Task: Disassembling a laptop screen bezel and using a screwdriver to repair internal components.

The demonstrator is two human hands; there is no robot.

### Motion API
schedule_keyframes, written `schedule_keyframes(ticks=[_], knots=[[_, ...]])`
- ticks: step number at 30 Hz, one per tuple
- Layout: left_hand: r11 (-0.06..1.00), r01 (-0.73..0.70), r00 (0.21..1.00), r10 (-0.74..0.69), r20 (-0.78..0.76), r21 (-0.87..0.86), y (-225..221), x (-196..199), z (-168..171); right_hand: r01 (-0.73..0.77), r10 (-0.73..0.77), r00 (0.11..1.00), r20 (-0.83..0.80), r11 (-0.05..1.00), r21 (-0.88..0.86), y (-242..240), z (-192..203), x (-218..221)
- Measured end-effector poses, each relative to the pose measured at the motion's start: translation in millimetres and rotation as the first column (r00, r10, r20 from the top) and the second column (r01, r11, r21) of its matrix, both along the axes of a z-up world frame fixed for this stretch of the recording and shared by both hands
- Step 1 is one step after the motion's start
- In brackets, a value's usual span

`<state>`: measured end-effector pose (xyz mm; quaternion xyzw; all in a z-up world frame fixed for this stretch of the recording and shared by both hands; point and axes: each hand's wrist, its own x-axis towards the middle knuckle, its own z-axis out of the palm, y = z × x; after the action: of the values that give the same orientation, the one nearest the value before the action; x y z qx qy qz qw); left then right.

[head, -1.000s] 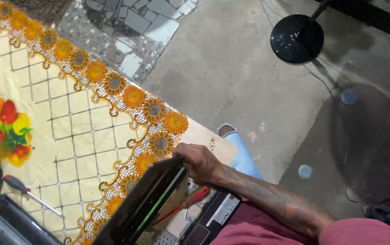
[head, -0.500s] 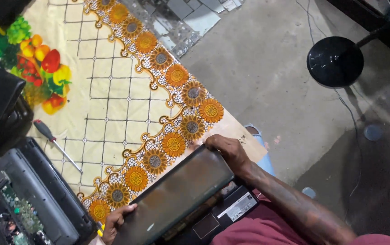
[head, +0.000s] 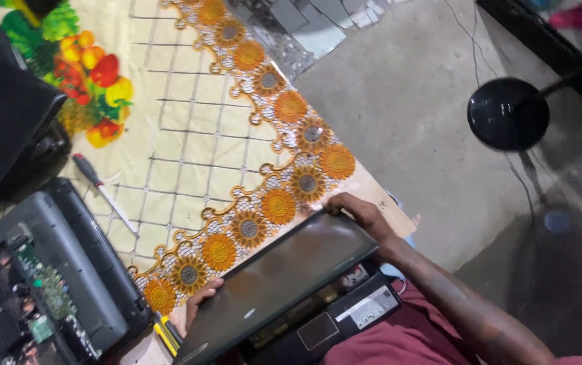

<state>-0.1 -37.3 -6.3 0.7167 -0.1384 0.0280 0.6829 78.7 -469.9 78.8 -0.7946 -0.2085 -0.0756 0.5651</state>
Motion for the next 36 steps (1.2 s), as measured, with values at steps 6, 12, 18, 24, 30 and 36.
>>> schedule_keyframes(ticks=[6,12,18,24,30,36], knots=[[0.965,0.246,0.966,-0.251,0.054,0.086,-8,10,17,-0.013,0.019,1.0,0.019,0.96,-0.281,-30,28,56],[0.936,-0.334,0.911,0.35,-0.22,0.107,-72,-8,91,-0.094,0.321,0.909,0.265,0.778,-0.621,83,112,173],[0.923,-0.365,0.894,0.385,-0.231,0.124,-74,1,68,-0.232,0.628,0.763,0.157,0.492,-0.839,227,58,283],[0.847,-0.438,0.877,0.476,-0.065,0.301,-65,-8,146,-0.235,0.486,0.872,0.058,0.52,-0.821,313,7,331],[0.816,-0.566,0.823,0.568,0.019,0.116,-79,-5,120,-0.161,0.545,0.772,0.328,0.666,-0.728,322,-13,321],[0.819,-0.566,0.824,0.558,0.097,0.098,-83,-5,110,-0.144,0.506,0.764,0.399,0.737,-0.66,309,-27,318]])
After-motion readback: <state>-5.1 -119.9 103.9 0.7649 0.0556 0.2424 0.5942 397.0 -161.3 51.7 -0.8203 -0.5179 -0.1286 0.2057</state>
